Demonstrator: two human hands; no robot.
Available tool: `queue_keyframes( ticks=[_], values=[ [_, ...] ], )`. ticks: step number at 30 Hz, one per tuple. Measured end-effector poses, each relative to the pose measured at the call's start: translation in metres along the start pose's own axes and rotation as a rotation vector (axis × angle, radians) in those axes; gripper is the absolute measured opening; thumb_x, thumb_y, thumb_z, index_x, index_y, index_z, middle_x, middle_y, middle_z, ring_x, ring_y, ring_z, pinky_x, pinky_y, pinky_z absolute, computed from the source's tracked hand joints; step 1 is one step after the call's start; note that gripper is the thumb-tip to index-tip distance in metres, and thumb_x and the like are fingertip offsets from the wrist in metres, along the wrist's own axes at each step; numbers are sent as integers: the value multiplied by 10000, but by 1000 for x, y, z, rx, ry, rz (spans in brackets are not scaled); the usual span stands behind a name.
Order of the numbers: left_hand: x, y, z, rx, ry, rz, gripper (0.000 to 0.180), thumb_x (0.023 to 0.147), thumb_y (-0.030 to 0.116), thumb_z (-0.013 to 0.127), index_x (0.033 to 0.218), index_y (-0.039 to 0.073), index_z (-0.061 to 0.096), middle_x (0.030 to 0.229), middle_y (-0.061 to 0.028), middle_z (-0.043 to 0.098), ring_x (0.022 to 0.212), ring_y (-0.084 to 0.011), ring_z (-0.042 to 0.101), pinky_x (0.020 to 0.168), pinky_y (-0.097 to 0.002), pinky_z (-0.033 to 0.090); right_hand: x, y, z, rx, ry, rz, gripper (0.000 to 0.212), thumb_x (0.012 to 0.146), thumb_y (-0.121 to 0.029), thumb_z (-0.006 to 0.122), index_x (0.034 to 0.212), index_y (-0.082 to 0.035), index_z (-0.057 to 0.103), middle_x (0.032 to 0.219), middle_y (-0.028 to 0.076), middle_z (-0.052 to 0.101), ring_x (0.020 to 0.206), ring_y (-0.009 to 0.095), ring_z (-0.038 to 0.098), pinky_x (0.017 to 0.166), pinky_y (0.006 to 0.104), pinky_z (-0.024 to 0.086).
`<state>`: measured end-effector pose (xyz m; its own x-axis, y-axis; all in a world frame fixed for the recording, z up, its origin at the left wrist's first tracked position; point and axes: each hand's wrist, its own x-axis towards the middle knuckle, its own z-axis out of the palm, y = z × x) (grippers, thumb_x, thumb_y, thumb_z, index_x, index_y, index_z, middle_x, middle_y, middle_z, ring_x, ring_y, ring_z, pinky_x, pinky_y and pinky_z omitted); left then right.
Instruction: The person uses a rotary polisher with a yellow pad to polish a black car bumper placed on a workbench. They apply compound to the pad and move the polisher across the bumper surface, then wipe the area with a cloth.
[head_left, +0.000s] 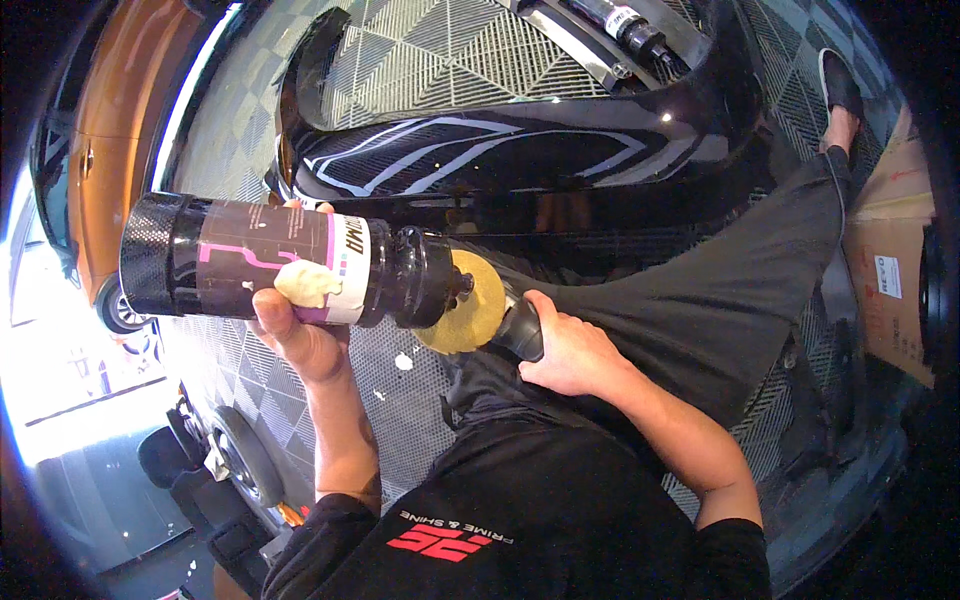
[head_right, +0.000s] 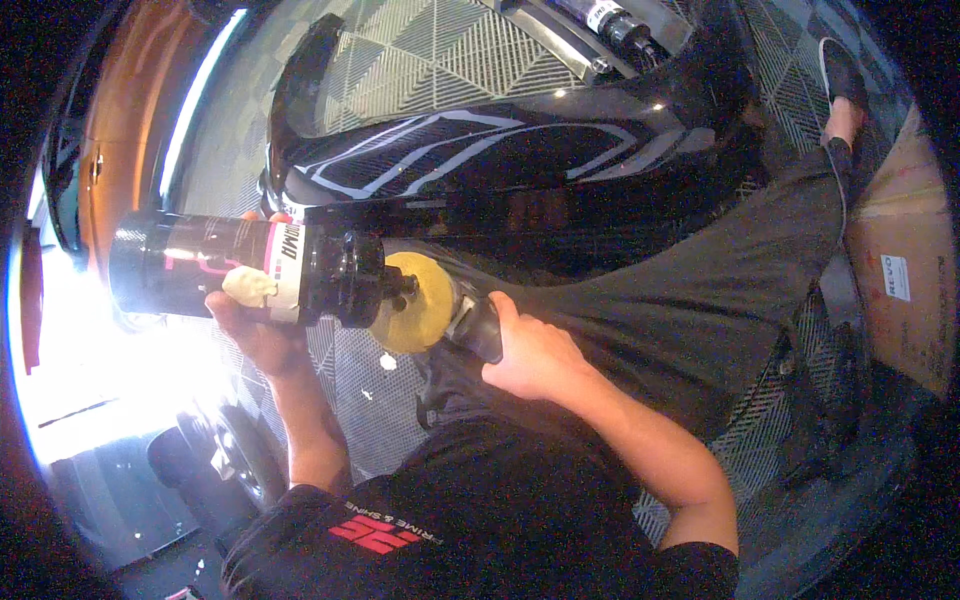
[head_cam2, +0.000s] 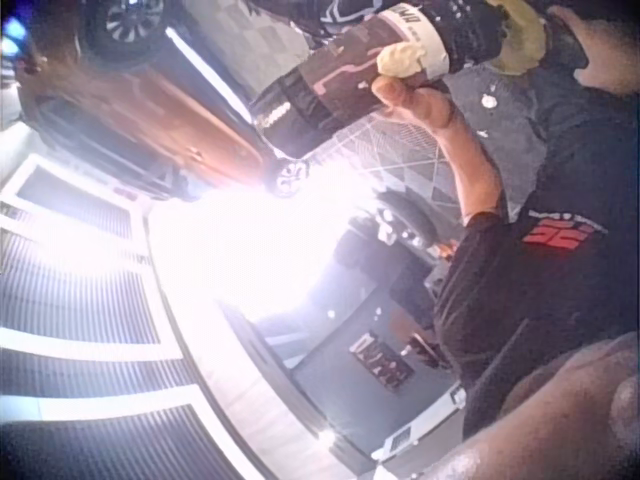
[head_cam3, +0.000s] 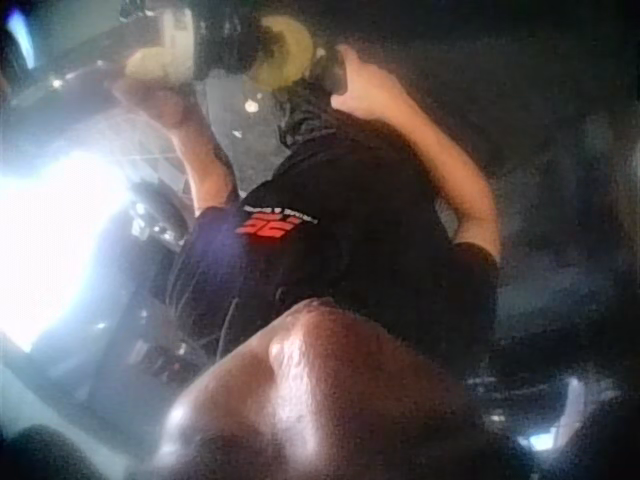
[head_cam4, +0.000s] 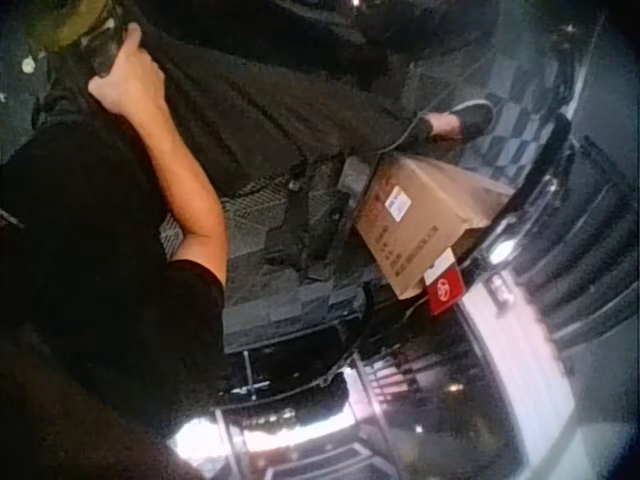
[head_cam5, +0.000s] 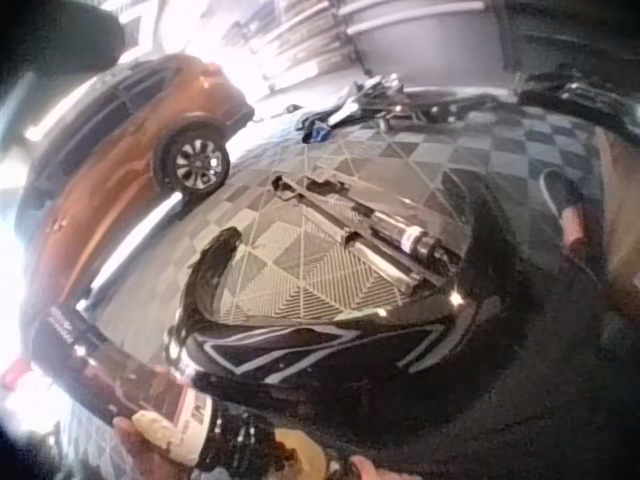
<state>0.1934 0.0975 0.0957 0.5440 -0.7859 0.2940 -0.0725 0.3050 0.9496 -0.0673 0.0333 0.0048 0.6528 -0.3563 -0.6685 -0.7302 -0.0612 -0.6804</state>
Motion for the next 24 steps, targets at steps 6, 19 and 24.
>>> queue_keyframes(
  ticks=[6,19,24],
  values=[
    [-5,0,10,137,16,70,857,966,582,584,1470,-64,334,1436,-278,464,1264,-384,562,1012,-475,529,3,7,6,-18,44,-27,931,760,-296,703,1540,-62,250,1195,272,662,1073,448,658,941,514,531],
    [-12,17,4,-137,-63,-1,1015,824,436,810,1534,-13,240,1511,-303,335,1373,-451,425,1064,-545,511,1,4,0,5,9,9,952,753,-314,732,1543,-94,249,1176,273,672,1087,441,656,966,503,515],
    [-17,31,-7,-81,20,73,1004,863,563,719,1551,29,219,1506,-317,339,1340,-481,466,1012,-558,553,2,4,2,15,18,9,950,757,-305,744,1543,-100,250,1180,268,673,1097,437,653,970,499,512]
  ],
)
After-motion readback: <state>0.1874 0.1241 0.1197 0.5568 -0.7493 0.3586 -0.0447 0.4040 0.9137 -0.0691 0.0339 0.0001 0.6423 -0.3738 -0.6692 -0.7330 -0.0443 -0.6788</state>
